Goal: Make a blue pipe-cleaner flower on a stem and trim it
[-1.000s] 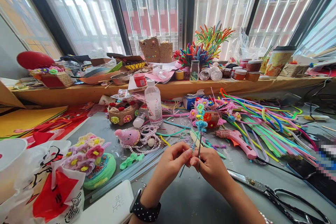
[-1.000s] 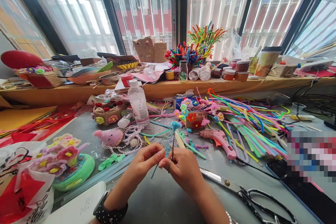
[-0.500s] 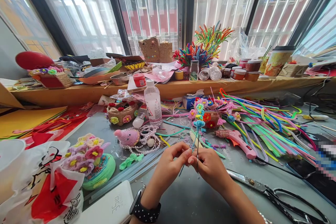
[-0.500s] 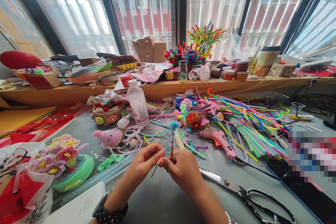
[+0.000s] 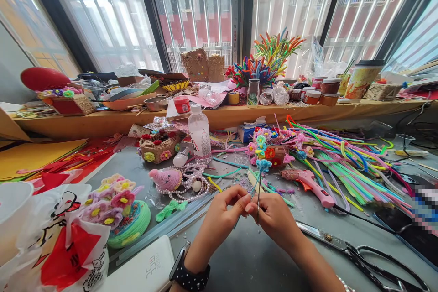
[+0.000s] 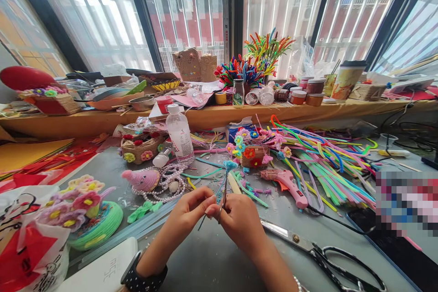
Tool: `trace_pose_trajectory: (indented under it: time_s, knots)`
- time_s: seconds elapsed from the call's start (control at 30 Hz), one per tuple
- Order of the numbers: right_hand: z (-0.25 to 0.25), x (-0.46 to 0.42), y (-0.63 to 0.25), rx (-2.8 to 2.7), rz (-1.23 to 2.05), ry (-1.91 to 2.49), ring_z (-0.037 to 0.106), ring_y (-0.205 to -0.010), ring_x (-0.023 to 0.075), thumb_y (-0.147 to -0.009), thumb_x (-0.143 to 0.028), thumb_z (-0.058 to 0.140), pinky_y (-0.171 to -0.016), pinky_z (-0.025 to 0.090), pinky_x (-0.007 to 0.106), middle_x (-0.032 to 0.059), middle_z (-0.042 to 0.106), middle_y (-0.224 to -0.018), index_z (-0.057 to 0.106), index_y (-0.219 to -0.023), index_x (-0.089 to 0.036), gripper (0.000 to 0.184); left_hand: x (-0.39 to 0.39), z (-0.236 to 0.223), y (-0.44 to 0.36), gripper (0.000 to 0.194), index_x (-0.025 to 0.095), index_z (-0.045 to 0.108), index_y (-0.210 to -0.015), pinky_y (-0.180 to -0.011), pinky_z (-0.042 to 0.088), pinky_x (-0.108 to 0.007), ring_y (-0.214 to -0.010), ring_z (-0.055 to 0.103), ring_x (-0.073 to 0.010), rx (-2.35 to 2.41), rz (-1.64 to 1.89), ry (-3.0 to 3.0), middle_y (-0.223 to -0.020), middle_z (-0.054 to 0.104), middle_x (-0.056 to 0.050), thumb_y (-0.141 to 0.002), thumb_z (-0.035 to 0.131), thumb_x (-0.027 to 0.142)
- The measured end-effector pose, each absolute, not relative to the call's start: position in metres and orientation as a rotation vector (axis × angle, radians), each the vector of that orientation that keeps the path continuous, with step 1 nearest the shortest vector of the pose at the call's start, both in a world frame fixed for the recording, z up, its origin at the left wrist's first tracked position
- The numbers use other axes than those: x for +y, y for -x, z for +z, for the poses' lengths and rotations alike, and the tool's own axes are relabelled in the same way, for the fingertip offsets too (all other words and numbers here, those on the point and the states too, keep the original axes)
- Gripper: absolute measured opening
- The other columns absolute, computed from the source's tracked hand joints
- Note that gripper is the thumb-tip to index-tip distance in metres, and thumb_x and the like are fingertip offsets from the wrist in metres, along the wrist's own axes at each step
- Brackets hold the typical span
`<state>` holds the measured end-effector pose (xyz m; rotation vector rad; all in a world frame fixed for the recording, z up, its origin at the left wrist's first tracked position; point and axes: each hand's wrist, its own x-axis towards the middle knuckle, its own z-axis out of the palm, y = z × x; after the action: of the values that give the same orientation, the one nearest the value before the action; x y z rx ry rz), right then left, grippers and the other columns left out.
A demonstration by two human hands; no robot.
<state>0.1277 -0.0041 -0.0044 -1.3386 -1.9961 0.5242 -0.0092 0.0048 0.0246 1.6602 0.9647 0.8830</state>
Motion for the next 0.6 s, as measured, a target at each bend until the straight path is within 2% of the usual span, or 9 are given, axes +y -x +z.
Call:
trace_pose_trajectory:
  time_s: [0.3,0.47,0.6]
  knots:
    - [-0.0021,-0.0032,-0.1265,-1.976,0.570,1.365,0.051,-0.049,0.0115,-0.081,-0.055,0.020,-0.050,0.031,0.020,0.0009,0.054,-0.046,0.063,-0.055,-0.018,0.063,0.0045,0.0266,0.0081,0.021,0.016,0.046,-0.060,-0.054,0.033,-0.020,-0.055,0.041,-0.0102,0.981,0.860,-1.691,-0.055,0.044,0.003,-0.077,0.042,0.027]
    - [-0.0044,-0.0016,-0.1269,-2.003,0.520,1.430,0.050,-0.046,0.0111,-0.080,-0.057,0.018,-0.048,0.031,0.020,0.0024,0.054,-0.045,0.057,-0.049,-0.015,0.065,0.0046,0.0260,0.0075,0.019,0.016,0.051,-0.062,-0.056,0.035,-0.021,-0.059,0.045,-0.0115,1.039,0.884,-1.730,-0.060,0.049,0.001,-0.076,0.044,0.026]
    - [-0.0052,-0.0010,-0.1264,-2.063,0.479,1.451,0.050,-0.046,0.0109,-0.079,-0.059,0.019,-0.048,0.030,0.020,0.0022,0.054,-0.044,0.053,-0.046,-0.016,0.064,0.0062,0.0245,0.0079,0.012,0.016,0.054,-0.074,-0.062,0.039,-0.022,-0.066,0.050,-0.0132,1.035,0.958,-1.659,-0.070,0.055,-0.001,-0.073,0.050,0.027]
